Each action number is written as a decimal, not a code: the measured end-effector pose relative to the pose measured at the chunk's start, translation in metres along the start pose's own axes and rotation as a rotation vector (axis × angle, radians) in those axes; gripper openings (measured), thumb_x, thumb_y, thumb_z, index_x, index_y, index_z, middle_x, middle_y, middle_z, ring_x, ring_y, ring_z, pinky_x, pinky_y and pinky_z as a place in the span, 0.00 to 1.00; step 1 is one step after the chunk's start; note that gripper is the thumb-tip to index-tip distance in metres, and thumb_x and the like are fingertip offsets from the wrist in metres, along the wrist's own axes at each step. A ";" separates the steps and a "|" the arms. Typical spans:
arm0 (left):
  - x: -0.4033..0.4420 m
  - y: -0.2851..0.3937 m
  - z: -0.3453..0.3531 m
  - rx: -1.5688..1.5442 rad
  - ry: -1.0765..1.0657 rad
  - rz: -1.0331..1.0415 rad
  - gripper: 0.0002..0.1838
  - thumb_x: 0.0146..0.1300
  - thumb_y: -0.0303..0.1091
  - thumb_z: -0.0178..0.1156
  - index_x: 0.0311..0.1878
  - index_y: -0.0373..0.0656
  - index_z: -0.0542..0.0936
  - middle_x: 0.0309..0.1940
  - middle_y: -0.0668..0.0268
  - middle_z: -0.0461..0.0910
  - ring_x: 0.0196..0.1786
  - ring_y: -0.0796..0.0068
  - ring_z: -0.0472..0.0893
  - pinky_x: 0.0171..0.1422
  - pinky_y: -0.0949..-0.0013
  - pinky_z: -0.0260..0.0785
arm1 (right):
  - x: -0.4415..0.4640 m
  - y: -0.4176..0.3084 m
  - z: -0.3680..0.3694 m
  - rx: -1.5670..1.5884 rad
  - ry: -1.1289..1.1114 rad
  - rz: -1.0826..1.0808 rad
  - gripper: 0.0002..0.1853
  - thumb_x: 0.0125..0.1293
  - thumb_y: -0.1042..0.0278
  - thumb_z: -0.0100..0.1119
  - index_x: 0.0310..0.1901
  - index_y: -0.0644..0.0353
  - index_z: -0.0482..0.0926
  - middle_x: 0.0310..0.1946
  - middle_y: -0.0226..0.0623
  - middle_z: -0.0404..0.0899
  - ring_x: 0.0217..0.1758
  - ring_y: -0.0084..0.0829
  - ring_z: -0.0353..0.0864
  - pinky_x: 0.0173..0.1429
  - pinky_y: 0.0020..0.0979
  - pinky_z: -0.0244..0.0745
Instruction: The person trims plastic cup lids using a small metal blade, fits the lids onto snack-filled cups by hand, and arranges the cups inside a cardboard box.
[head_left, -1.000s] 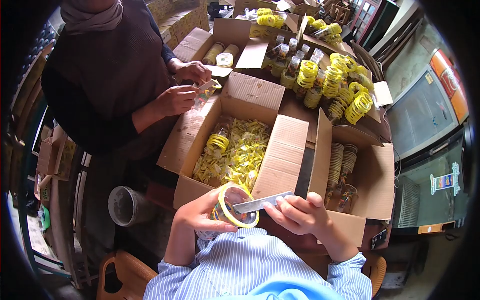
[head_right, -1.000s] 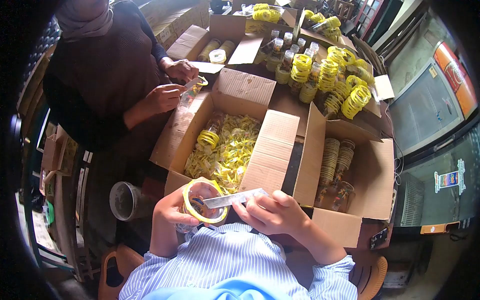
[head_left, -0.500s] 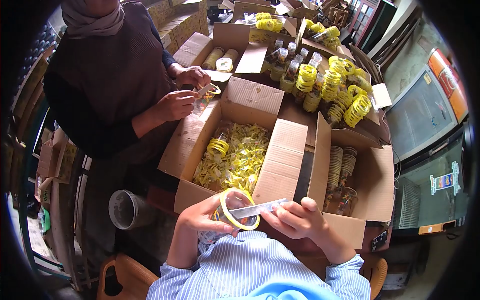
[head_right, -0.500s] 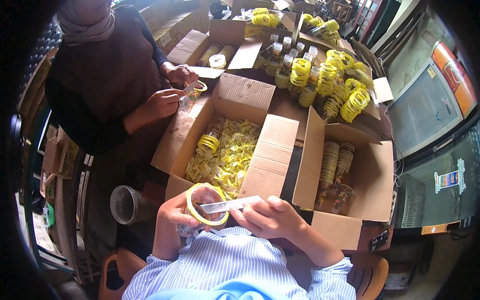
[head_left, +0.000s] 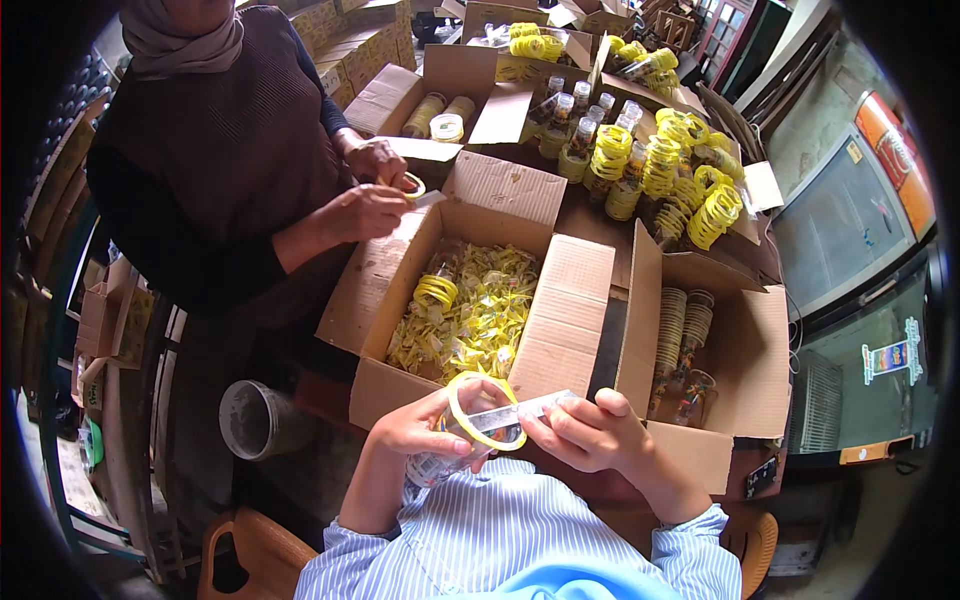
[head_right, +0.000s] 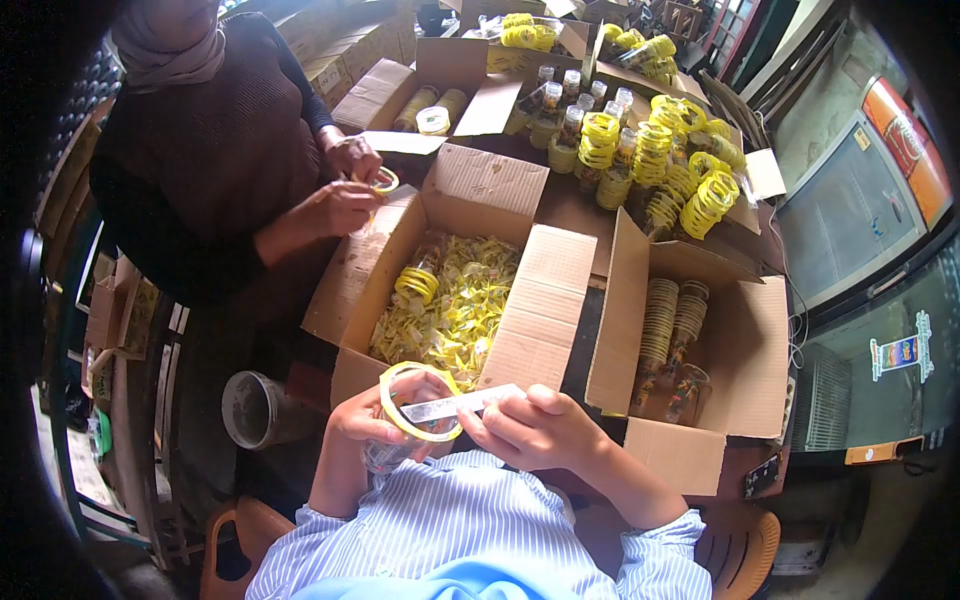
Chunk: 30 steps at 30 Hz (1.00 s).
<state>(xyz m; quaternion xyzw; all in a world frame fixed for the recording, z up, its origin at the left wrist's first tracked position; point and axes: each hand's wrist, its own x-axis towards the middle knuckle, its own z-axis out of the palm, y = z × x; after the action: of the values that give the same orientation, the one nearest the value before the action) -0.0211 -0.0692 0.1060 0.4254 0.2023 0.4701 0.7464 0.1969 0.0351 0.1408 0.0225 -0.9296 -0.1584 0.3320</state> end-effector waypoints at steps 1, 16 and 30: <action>0.002 -0.002 0.001 -0.002 -0.003 0.007 0.38 0.53 0.40 0.65 0.59 0.30 0.57 0.38 0.55 0.74 0.32 0.71 0.79 0.36 0.70 0.72 | 0.000 0.000 0.000 0.008 -0.004 0.005 0.13 0.47 0.67 0.61 0.37 0.42 0.83 0.23 0.17 0.70 0.25 0.12 0.69 0.44 0.25 0.49; 0.004 -0.007 -0.003 -0.082 -0.005 0.004 0.40 0.51 0.44 0.65 0.58 0.29 0.57 0.35 0.55 0.75 0.30 0.72 0.78 0.34 0.70 0.74 | -0.005 0.002 0.002 0.048 -0.046 0.031 0.12 0.48 0.69 0.60 0.37 0.46 0.82 0.23 0.17 0.68 0.25 0.11 0.69 0.42 0.24 0.50; 0.012 -0.019 -0.003 -0.208 -0.032 -0.003 0.38 0.51 0.45 0.64 0.57 0.32 0.57 0.33 0.55 0.74 0.26 0.72 0.77 0.31 0.73 0.72 | -0.005 0.002 0.010 0.070 -0.027 0.093 0.11 0.52 0.67 0.60 0.40 0.46 0.80 0.23 0.16 0.67 0.27 0.10 0.71 0.41 0.23 0.51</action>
<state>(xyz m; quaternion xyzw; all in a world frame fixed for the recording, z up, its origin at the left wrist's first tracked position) -0.0075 -0.0605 0.0896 0.3528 0.1410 0.4806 0.7904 0.1946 0.0410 0.1310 -0.0113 -0.9391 -0.1103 0.3253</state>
